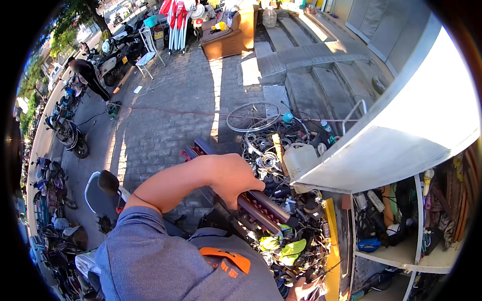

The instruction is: The person uses a multimeter to test electrical connections on a scooter, then retrieves a plastic component from a cabinet and uses scissors and hands to adjust wires and parts around the handlebars.

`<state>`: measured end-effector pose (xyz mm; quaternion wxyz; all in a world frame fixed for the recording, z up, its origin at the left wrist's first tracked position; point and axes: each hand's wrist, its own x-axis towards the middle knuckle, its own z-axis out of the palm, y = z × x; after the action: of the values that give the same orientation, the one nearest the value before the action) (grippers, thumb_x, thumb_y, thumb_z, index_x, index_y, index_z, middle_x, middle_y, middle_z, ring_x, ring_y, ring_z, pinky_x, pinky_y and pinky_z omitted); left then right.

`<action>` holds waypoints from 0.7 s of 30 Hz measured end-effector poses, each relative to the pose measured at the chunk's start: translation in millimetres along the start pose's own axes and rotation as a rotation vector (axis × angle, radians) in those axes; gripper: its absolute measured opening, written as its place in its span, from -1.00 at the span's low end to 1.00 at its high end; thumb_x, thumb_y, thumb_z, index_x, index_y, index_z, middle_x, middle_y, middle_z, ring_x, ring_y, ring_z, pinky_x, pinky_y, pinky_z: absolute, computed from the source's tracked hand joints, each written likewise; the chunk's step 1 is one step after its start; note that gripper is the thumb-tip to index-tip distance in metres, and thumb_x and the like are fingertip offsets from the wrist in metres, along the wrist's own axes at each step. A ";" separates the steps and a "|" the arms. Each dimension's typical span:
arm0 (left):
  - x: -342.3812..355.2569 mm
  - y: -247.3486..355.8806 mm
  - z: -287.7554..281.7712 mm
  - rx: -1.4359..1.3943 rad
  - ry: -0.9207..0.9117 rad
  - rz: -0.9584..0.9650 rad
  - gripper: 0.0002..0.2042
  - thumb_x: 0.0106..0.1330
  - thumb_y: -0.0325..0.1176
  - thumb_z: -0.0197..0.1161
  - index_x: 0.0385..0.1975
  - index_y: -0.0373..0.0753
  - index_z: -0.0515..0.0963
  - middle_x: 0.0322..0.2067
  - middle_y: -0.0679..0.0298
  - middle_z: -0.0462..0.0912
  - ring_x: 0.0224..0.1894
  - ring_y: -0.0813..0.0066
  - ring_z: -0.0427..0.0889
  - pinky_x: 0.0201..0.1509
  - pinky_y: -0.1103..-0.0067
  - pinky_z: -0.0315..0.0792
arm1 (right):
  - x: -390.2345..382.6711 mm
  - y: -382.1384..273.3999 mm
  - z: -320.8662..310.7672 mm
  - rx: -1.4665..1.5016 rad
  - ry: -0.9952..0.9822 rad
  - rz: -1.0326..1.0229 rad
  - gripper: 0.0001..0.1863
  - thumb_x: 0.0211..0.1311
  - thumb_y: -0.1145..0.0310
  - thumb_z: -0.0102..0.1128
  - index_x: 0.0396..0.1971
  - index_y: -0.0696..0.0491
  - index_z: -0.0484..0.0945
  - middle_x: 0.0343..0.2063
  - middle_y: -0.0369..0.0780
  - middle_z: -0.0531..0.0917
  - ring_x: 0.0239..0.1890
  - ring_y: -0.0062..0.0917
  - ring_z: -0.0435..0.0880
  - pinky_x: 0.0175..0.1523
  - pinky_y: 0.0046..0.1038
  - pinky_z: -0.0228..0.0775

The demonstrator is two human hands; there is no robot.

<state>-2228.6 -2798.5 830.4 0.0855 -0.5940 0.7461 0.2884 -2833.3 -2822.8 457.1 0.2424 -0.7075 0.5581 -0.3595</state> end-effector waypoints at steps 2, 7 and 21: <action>16.1 -86.7 34.1 -0.077 -0.025 -0.120 -0.41 -0.07 -0.09 0.57 0.04 -0.10 0.66 -0.29 0.10 0.80 -0.15 -0.03 0.79 -0.08 0.14 0.59 | -27.1 -26.2 63.3 -0.077 -0.295 0.165 -0.54 0.23 0.28 0.22 0.05 0.24 0.51 -0.10 -0.01 0.56 -0.07 -0.14 0.54 0.11 -0.15 0.43; 21.3 -281.7 89.4 -0.303 -0.106 -0.552 -0.29 -0.13 -0.15 0.57 0.17 -0.14 0.62 -0.14 0.10 0.83 -0.06 0.04 0.83 -0.04 0.20 0.66 | -30.9 -65.4 160.1 -0.312 -0.701 0.376 -0.36 0.28 0.12 0.31 0.27 0.17 0.49 0.16 0.11 0.55 0.20 0.03 0.51 0.33 -0.07 0.37; -98.4 -460.0 301.8 -0.890 0.321 -1.199 -0.18 0.07 0.01 0.55 0.29 -0.24 0.36 0.03 -0.17 0.76 0.13 -0.15 0.75 0.21 0.11 0.61 | 128.2 -83.9 430.6 0.093 -0.941 0.502 -0.70 0.17 0.40 0.20 -0.12 0.21 0.58 -0.36 -0.17 0.60 -0.26 -0.38 0.57 -0.09 -0.26 0.46</action>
<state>-1835.5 -2614.4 478.2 -0.1296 -0.9106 0.1128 0.3760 -2430.9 -2949.7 281.4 0.5761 -0.6254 0.5247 0.0411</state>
